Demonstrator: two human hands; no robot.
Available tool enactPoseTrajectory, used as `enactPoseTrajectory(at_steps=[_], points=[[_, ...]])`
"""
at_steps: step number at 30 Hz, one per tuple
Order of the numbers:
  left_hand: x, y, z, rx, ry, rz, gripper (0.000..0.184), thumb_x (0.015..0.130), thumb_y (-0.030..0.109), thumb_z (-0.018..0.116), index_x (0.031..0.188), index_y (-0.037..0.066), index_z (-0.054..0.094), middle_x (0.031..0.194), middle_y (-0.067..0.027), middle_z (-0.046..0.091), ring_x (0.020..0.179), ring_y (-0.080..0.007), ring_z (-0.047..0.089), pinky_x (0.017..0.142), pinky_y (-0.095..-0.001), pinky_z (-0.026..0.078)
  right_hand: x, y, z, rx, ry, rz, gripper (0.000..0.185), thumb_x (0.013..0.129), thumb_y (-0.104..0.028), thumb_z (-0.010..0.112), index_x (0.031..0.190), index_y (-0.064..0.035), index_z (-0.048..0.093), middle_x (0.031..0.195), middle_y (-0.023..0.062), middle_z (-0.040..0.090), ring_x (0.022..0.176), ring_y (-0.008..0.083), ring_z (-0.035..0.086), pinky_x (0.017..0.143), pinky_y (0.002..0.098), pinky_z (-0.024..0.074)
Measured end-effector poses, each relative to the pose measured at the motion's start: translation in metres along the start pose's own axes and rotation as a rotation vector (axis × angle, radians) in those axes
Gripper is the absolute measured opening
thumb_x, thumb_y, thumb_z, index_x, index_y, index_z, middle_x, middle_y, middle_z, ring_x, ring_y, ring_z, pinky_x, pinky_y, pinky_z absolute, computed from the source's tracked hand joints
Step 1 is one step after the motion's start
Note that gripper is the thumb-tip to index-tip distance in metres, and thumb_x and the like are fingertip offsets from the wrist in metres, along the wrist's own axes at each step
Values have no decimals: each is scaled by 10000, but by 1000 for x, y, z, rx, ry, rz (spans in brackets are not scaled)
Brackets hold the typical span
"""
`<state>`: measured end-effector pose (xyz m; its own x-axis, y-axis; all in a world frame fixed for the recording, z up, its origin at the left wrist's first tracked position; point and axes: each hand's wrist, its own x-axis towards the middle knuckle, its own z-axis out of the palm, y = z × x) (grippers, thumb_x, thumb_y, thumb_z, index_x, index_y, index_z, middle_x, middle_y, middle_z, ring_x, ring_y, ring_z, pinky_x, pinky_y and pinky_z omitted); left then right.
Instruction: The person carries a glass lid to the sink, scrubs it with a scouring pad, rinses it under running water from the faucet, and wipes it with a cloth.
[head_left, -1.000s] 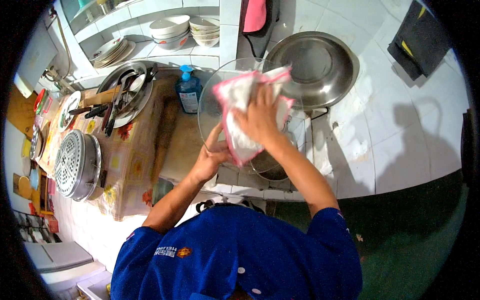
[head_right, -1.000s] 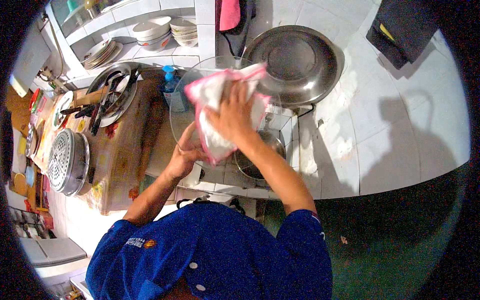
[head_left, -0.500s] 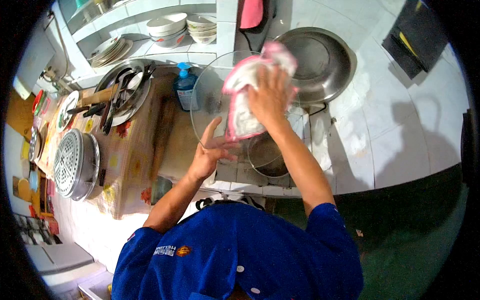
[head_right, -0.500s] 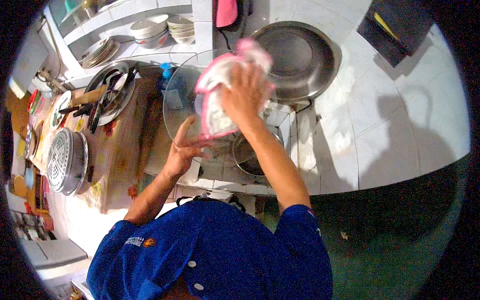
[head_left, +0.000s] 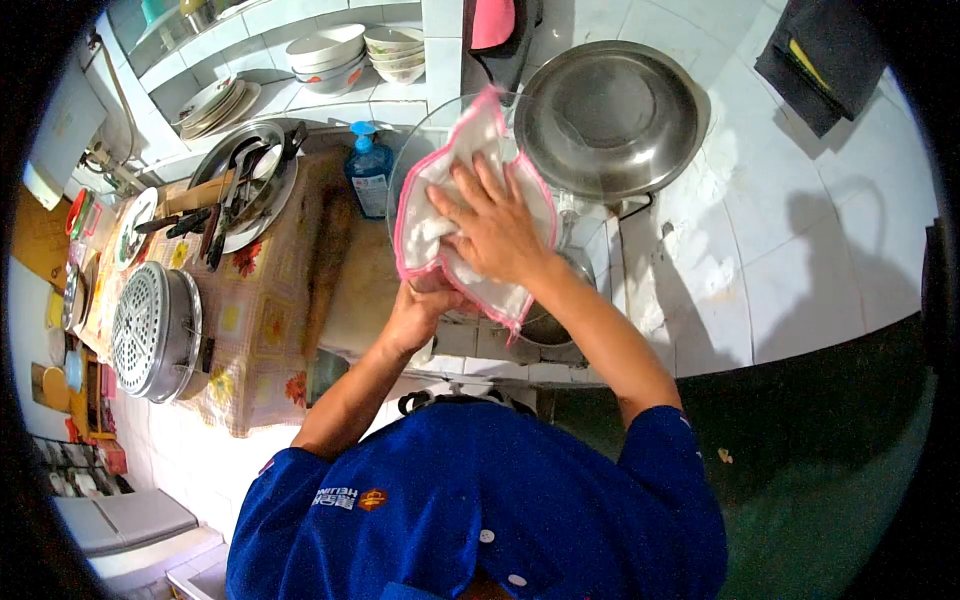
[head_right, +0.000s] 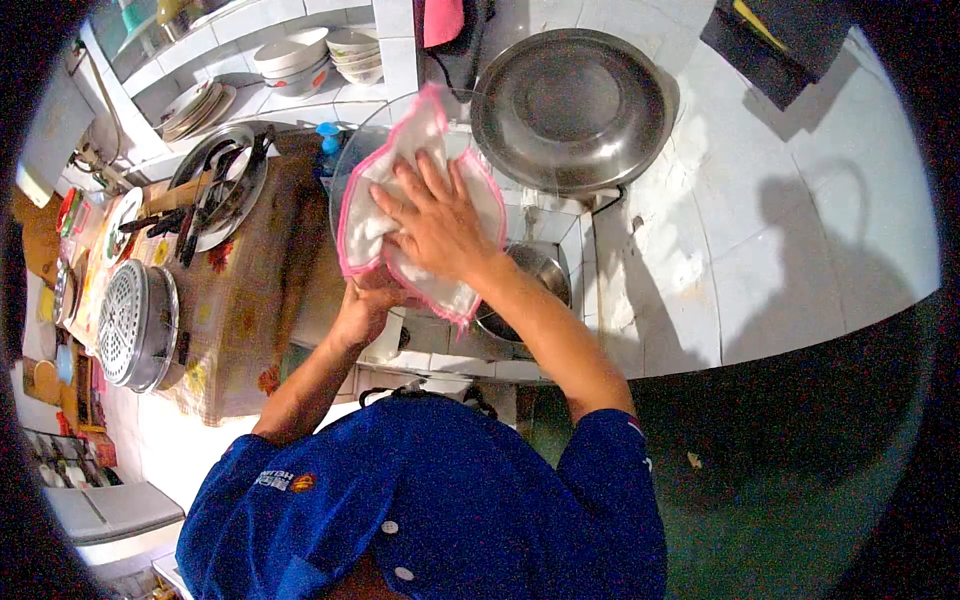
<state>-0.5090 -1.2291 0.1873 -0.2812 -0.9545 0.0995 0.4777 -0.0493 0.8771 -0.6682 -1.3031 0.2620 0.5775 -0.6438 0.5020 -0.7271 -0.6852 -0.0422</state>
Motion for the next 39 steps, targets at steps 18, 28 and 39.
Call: enactPoseTrajectory(at_steps=[18, 28, 39], points=[[-5, 30, -1, -58, 48, 78, 893, 721, -38, 519, 1496, 120, 105, 1205, -250, 570, 1030, -320, 617, 769, -424, 567, -89, 1, -26, -111, -211, 227, 574, 851, -303, 584, 1389, -145, 459, 1494, 176, 299, 1367, 413, 264, 1103, 572, 201], [-1, 33, 6, -78, 12, 61, 876, 738, 33, 582, 1491, 183, 159, 1203, -269, 572, 1050, -341, 624, 746, -377, 576, -101, 20, 0, 1763, 850, 934, 558, 999, -424, 379, 1360, 0, 395, 1290, 150, 516, 1176, 291, 522, 1025, 412, 394], [0, 61, -2, 17, -52, -27, 883, 702, 4, 563, 1484, 124, 170, 1170, -278, 584, 1015, -338, 630, 734, -417, 574, -93, 74, -6, 1865, 385, 1091, 344, 874, -194, 619, 1164, -15, 567, 1010, 91, 643, 860, 207, 636, 771, 344, 525]])
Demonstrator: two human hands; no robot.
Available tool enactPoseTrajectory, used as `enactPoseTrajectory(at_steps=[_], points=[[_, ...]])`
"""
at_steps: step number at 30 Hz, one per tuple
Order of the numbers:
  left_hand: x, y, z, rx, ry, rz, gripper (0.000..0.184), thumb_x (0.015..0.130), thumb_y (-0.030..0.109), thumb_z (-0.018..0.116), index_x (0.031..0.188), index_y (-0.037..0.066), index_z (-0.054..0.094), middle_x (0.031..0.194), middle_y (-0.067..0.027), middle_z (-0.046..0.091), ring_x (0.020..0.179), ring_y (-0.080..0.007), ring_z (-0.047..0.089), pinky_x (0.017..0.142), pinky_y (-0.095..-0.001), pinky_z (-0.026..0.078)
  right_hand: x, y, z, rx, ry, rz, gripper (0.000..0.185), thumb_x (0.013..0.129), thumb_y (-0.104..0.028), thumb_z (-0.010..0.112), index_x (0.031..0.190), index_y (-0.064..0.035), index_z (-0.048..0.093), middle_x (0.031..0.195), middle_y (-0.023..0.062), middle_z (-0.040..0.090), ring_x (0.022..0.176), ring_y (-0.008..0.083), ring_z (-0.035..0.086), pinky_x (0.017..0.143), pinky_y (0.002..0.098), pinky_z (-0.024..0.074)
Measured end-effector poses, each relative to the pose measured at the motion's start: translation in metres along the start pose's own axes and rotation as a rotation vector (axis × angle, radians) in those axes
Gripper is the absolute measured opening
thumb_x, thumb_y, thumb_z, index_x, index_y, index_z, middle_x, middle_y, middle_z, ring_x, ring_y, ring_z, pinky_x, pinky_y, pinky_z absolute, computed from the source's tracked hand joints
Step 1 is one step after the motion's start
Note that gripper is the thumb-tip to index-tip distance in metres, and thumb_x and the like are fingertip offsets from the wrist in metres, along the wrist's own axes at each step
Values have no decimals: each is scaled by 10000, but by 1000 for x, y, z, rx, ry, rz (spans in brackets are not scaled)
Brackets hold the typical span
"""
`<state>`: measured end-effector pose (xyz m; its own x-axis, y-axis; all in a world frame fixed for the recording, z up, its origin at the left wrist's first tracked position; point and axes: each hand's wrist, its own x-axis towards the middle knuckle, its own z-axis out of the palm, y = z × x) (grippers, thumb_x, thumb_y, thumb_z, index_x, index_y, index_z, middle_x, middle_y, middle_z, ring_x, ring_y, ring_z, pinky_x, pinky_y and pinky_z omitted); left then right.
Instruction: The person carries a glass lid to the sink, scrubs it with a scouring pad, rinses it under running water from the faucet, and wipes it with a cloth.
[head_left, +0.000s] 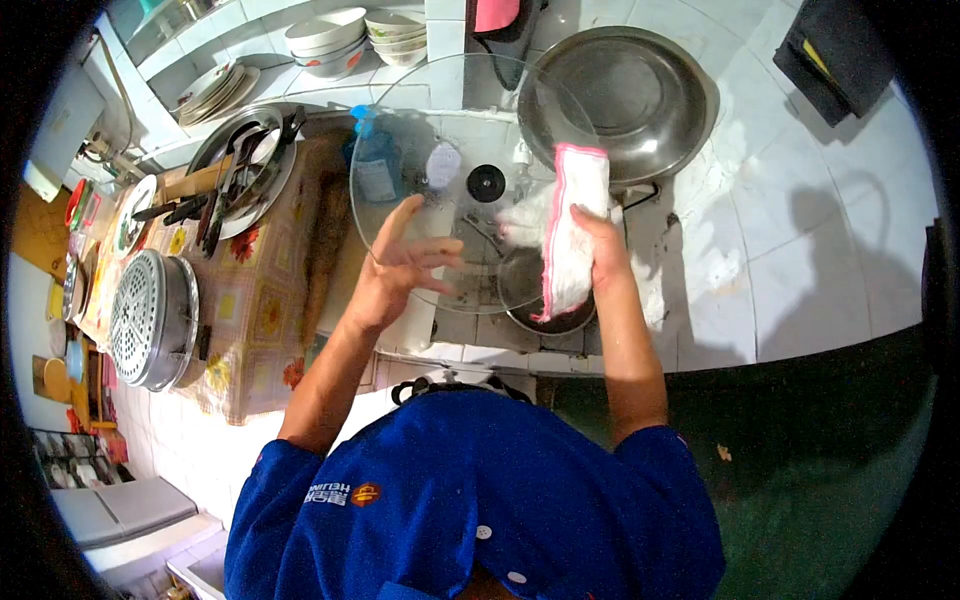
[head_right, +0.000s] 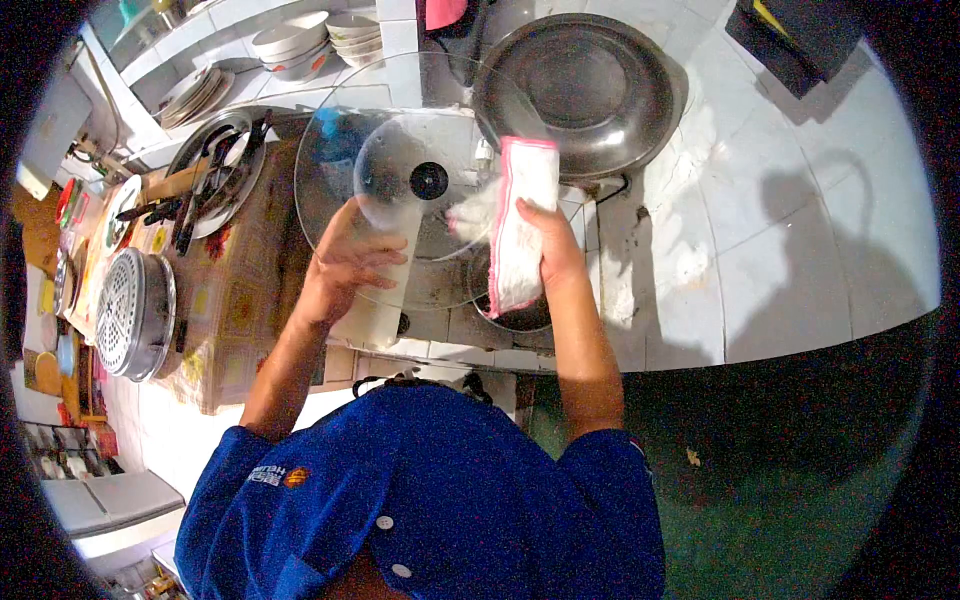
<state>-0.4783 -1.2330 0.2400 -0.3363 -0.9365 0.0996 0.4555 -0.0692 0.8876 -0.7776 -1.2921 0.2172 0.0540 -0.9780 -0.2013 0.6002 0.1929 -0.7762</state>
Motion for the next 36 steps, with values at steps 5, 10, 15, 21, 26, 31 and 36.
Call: enactPoseTrajectory(at_steps=[5, 10, 15, 21, 26, 31, 36], points=[[9, 5, -27, 80, -58, -42, 890, 659, 72, 554, 1477, 96, 203, 1118, -291, 609, 975, -321, 652, 725, -370, 574, -31, 12, 31, 264, 74, -77, 438, 934, -412, 523, 1151, -34, 563, 992, 119, 655, 929, 281, 643, 864, 426, 516], [7, 11, -14, -19, -109, -143, 881, 670, 35, 548, 1476, 82, 195, 1131, -299, 603, 979, -334, 653, 712, -358, 575, -25, 15, 52, -143, -463, -417, 553, 946, -481, 442, 1271, -35, 475, 1225, 150, 570, 1133, 317, 535, 998, 423, 417], [11, 0, -11, -161, -198, -195, 869, 671, -1, 539, 1472, 66, 210, 1127, -311, 597, 988, -367, 645, 697, -352, 590, -41, -21, 102, 570, -280, -130, 433, 925, -376, 487, 1179, -29, 538, 1113, 153, 619, 1053, 310, 575, 917, 403, 467], [15, -2, -15, -220, -260, -191, 871, 674, -11, 531, 1476, 52, 197, 1121, -336, 584, 982, -399, 638, 702, -356, 605, -21, -34, 116, 525, -391, 51, 409, 893, -342, 536, 1177, -47, 548, 1129, 152, 614, 1052, 296, 572, 918, 413, 459], [12, -5, -19, -254, -257, -195, 860, 674, -10, 532, 1468, 27, 202, 1126, -351, 575, 975, -415, 637, 687, -347, 607, -14, -41, 127, 506, -447, 128, 398, 867, -313, 576, 1175, -63, 557, 1143, 151, 610, 1052, 285, 570, 919, 421, 452], [3, -4, -24, -266, -202, -173, 849, 675, -2, 539, 1462, 25, 223, 1132, -357, 570, 976, -417, 638, 664, -337, 605, -24, -56, 123, 506, -476, 89, 395, 840, -285, 616, 1173, -78, 565, 1156, 150, 606, 1051, 273, 568, 920, 429, 445], [-4, -5, -24, -189, -107, -136, 885, 655, 32, 540, 1472, 39, 200, 1124, -343, 583, 955, -381, 655, 643, -335, 610, -46, -38, 98, 651, -361, -212, 412, 916, -434, 484, 1194, -147, 581, 1232, 115, 566, 1139, 336, 492, 1067, 525, 294]])
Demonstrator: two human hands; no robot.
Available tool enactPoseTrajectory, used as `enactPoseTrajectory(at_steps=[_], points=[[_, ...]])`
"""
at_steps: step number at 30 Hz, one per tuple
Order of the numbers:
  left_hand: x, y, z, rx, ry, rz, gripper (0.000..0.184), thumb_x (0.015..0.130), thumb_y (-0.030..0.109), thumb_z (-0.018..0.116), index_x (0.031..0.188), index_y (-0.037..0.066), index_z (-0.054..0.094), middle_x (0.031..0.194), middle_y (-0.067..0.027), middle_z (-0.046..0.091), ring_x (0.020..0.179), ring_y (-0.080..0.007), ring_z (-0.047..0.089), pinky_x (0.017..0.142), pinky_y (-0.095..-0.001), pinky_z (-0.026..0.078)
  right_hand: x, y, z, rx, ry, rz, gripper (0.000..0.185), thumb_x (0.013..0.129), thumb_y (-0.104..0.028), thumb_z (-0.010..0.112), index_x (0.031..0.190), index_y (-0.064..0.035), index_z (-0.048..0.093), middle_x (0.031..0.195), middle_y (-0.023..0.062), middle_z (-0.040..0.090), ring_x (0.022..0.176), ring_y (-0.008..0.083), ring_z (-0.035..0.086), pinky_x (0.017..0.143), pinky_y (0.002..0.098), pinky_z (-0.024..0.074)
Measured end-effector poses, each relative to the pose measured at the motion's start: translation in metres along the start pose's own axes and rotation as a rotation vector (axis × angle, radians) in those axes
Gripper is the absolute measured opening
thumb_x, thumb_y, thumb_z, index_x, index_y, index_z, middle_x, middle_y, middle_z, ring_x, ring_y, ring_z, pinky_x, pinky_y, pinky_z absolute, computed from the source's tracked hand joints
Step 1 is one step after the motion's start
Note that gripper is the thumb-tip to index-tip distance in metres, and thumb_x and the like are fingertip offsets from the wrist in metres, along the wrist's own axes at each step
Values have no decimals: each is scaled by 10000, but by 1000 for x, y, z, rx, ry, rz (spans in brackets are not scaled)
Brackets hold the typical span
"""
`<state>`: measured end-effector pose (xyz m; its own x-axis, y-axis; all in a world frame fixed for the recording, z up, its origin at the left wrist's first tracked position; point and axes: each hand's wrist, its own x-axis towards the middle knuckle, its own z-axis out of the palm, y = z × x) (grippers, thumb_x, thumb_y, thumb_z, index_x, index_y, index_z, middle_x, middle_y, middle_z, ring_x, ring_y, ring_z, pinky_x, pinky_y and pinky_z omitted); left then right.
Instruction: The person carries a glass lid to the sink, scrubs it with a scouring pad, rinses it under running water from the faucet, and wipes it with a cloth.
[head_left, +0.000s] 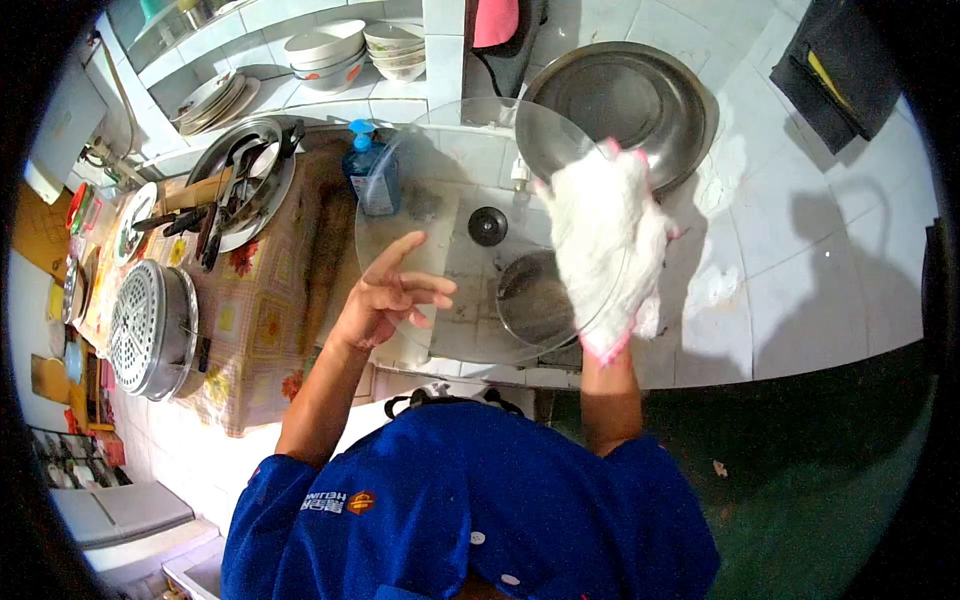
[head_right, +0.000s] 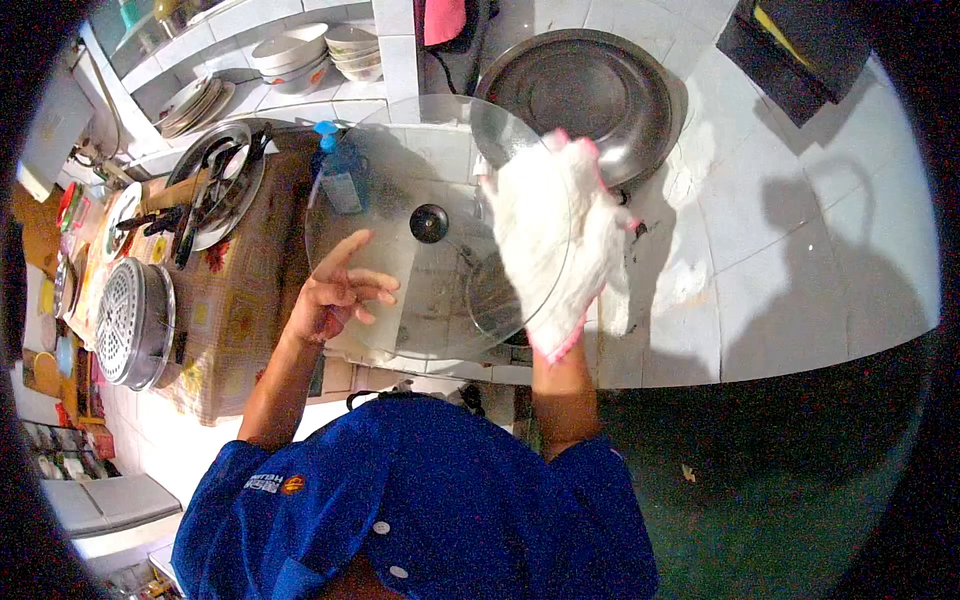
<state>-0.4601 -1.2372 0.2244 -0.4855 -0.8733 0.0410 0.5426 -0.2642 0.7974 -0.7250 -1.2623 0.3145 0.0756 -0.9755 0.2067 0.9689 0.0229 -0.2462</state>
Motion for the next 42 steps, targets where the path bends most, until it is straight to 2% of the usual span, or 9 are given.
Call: enactPoseTrajectory(at_steps=[2, 11, 21, 31, 35, 36, 40, 41, 42], points=[[-1, 0, 3, 14, 7, -10, 887, 656, 31, 542, 1473, 41, 199, 1127, -341, 583, 960, -382, 653, 643, -336, 609, -15, 4, -6, 13, -25, -86, 448, 949, -438, 430, 1253, -129, 545, 1267, 133, 540, 1161, 366, 471, 1124, 573, 189], [3, -8, 16, 17, -72, -67, 890, 665, 28, 544, 1481, 65, 193, 1139, -339, 580, 966, -389, 649, 646, -348, 600, 30, 3, 21, -51, -74, 253, 483, 938, -452, 449, 1280, -117, 519, 1278, 130, 540, 1169, 352, 481, 1088, 535, 252], [0, -15, 32, 135, 188, 93, 884, 727, 90, 583, 1494, 185, 154, 1174, -274, 591, 1018, -354, 633, 729, -364, 570, -35, 15, -25, -59, 98, 41, 529, 926, -468, 471, 1309, -103, 490, 1289, 128, 539, 1179, 335, 492, 1047, 492, 321], [3, -47, 53, 104, -14, 189, 853, 838, 120, 633, 1475, 251, 81, 1366, -246, 429, 1164, -343, 529, 916, -458, 481, -73, 19, -57, -110, 215, 107, 581, 914, -483, 493, 1339, -89, 461, 1301, 125, 539, 1188, 319, 502, 1007, 449, 391], [12, -9, 26, -39, -95, 142, 836, 830, 406, 655, 1471, 258, 139, 1370, -243, 428, 1197, -370, 490, 952, -544, 420, -62, 8, -55, -97, 189, 104, 602, 909, -489, 501, 1351, -83, 450, 1306, 125, 539, 1192, 313, 507, 991, 432, 419], [15, 9, 31, 106, 66, 97, 868, 819, 533, 621, 1483, 234, 148, 1341, -249, 460, 1188, -376, 492, 941, -554, 414, -60, 6, -54, -86, 185, 104, 608, 908, -491, 504, 1354, -82, 447, 1307, 124, 539, 1193, 311, 508, 987, 428, 426], [22, 26, 31, 183, 173, 109, 873, 849, 473, 613, 1496, 141, 130, 1220, -251, 557, 1093, -354, 566, 892, -524, 448, -48, 4, -52, 36, 6, 134, 610, 919, -489, 485, 1355, -65, 435, 1319, 118, 526, 1206, 311, 491, 1007, 446, 410], [22, 18, 31, 155, 218, 155, 858, 856, 448, 612, 1496, 141, 129, 1197, -247, 570, 1066, -347, 583, 883, -503, 462, -46, 8, -60, -694, 3, -71, 602, 922, -484, 482, 1354, -68, 437, 1334, 117, 514, 1215, 313, 486, 1022, 451, 399], [24, 11, 31, 130, 261, 203, 844, 864, 423, 611, 1495, 141, 127, 1174, -242, 584, 1040, -339, 601, 873, -482, 476, -46, 13, -58, -1054, -23, -174, 597, 923, -481, 481, 1354, -70, 438, 1341, 117, 508, 1219, 314, 483, 1029, 453, 394]])
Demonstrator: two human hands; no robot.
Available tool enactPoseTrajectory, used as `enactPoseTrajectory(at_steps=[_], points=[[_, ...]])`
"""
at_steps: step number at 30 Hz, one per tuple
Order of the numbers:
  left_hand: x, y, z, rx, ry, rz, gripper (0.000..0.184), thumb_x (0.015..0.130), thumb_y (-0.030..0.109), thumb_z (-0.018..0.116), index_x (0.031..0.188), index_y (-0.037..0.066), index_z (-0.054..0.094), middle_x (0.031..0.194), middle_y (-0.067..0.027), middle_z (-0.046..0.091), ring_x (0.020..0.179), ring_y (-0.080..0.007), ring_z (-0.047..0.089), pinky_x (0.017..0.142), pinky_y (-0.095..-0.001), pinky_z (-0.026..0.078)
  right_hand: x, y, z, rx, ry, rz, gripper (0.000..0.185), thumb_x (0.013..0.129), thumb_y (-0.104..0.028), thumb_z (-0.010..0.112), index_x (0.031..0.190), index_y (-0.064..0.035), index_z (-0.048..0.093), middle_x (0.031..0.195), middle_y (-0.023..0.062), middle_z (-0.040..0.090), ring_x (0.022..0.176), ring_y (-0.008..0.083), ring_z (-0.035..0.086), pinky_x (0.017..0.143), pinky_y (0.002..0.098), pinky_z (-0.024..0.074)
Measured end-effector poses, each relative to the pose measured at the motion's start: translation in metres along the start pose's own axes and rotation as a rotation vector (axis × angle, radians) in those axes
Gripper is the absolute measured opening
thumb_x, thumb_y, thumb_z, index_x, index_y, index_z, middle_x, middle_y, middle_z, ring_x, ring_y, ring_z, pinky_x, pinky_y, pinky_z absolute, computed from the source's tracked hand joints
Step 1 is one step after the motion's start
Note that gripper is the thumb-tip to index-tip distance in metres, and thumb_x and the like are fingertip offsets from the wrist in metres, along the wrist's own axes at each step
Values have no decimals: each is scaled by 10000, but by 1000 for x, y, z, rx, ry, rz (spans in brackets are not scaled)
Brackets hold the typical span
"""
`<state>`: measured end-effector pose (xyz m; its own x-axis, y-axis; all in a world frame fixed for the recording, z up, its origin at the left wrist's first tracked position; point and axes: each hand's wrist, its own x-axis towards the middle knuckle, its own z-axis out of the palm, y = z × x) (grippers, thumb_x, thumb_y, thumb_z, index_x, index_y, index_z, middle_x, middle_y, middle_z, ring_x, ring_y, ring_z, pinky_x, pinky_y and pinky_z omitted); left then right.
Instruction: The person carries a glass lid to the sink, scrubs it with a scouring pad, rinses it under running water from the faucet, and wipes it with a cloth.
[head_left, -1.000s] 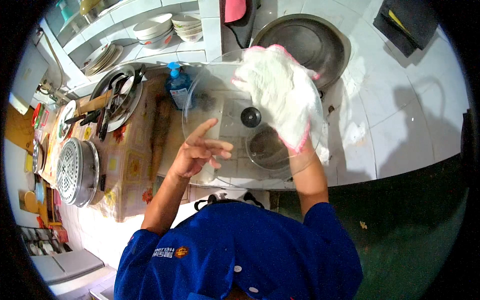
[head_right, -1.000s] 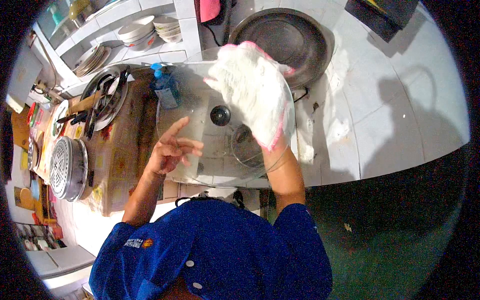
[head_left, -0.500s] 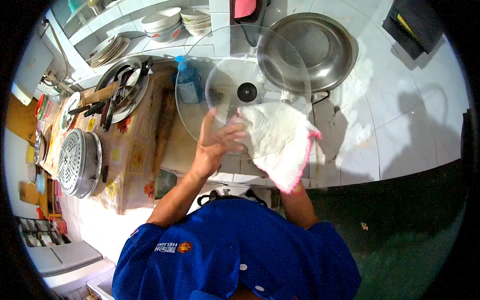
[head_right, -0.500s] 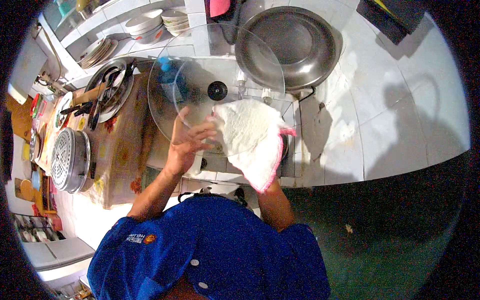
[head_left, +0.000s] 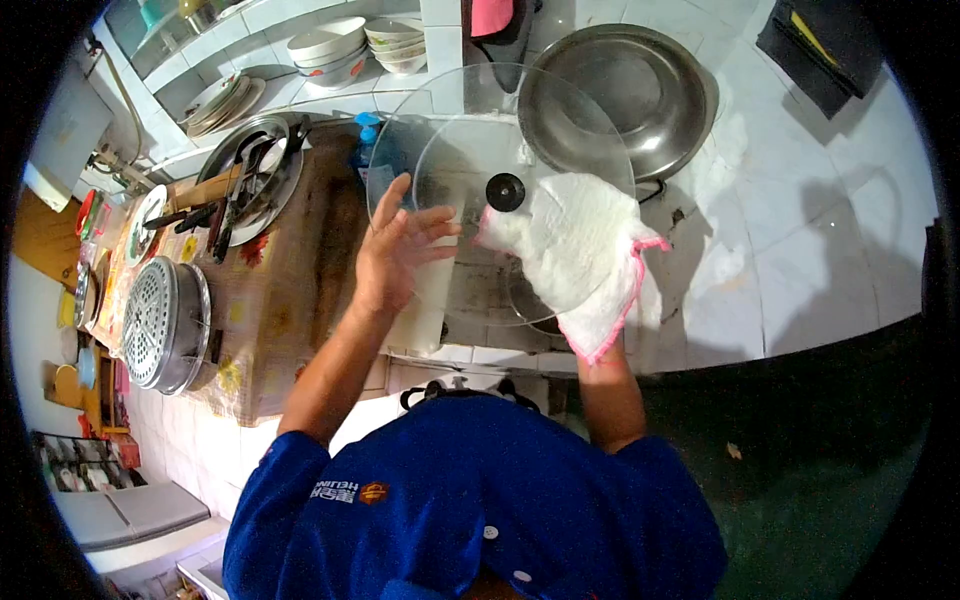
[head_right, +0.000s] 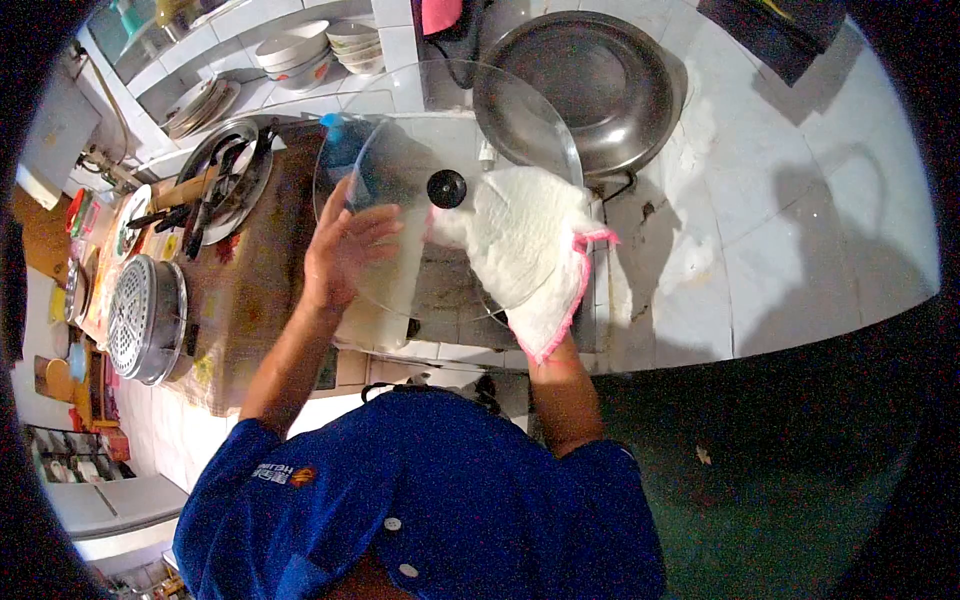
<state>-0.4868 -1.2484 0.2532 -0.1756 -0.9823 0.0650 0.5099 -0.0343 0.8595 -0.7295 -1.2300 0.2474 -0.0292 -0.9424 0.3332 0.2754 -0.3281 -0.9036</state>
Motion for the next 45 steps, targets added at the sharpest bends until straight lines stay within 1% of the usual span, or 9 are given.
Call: enactPoseTrajectory(at_steps=[1, 3, 7, 13, 18, 26, 33, 41, 45], points=[[1, -7, 0, 7, 0, 6, 844, 864, 423, 611, 1495, 141, 127, 1174, -242, 584, 1040, -339, 601, 873, -482, 476, 1, -2, 7, -362, 36, -100, 593, 925, -478, 479, 1353, -71, 439, 1348, 116, 503, 1224, 315, 480, 1037, 455, 389], [-3, -22, 2, -150, 72, 66, 789, 891, 358, 591, 1493, 148, 126, 1178, -242, 578, 1022, -334, 613, 859, -450, 498, -8, -17, 26, 1112, 85, 274, 595, 906, -458, 505, 1355, -74, 437, 1362, 116, 489, 1254, 314, 455, 1058, 461, 364], [-9, -41, 15, -291, 51, 110, 674, 948, 310, 530, 1482, 214, 130, 1232, -226, 562, 1081, -326, 589, 924, -465, 473, -30, 11, 21, 900, 228, 341, 632, 888, -475, 521, 1368, -76, 420, 1371, 111, 483, 1260, 313, 452, 1059, 473, 362], [6, -4, 1, -366, -214, -150, 735, 895, 540, 529, 1466, 201, 214, 1316, -255, 483, 1172, -369, 509, 956, -453, 433, -10, -4, 1, 847, 101, 314, 691, 859, -500, 545, 1388, -80, 394, 1384, 104, 473, 1269, 312, 446, 1059, 490, 359], [23, 0, -2, -40, -76, -107, 719, 943, 425, 495, 1464, 51, 170, 1152, -258, 591, 1022, -331, 617, 875, -433, 497, 4, -9, 3, 832, 62, 267, 720, 845, -509, 556, 1398, -83, 381, 1389, 102, 470, 1269, 312, 447, 1055, 496, 362], [-8, -57, 31, -216, 23, -2, 606, 929, 324, 547, 1449, 218, 256, 1301, -195, 529, 1153, -333, 548, 965, -468, 439, -37, 22, 17, 824, 273, 326, 711, 845, -498, 554, 1398, -85, 382, 1384, 109, 473, 1250, 315, 463, 1036, 489, 382], [25, 7, -6, -181, -248, -191, 674, 886, 478, 559, 1428, 159, 317, 1318, -211, 503, 1142, -332, 532, 923, -469, 441, -21, 4, -1, 839, 175, 320, 704, 845, -487, 552, 1398, -86, 384, 1380, 115, 475, 1234, 318, 477, 1019, 482, 398], [19, -24, 5, -78, 62, 43, 612, 938, 202, 516, 1451, 52, 220, 1103, -217, 624, 923, -302, 656, 812, -402, 528, -31, 17, 5, 818, 271, 332, 696, 845, -475, 550, 1399, -88, 385, 1375, 122, 478, 1216, 320, 492, 1000, 475, 417], [-1, -53, 23, -153, 82, 36, 618, 893, 303, 594, 1415, 142, 305, 1193, -206, 591, 1063, -318, 603, 906, -399, 477, -50, 35, 6, 780, 246, 383, 756, 832, -533, 592, 1399, -79, 380, 1365, 108, 484, 1210, 298, 491, 1011, 445, 405]])
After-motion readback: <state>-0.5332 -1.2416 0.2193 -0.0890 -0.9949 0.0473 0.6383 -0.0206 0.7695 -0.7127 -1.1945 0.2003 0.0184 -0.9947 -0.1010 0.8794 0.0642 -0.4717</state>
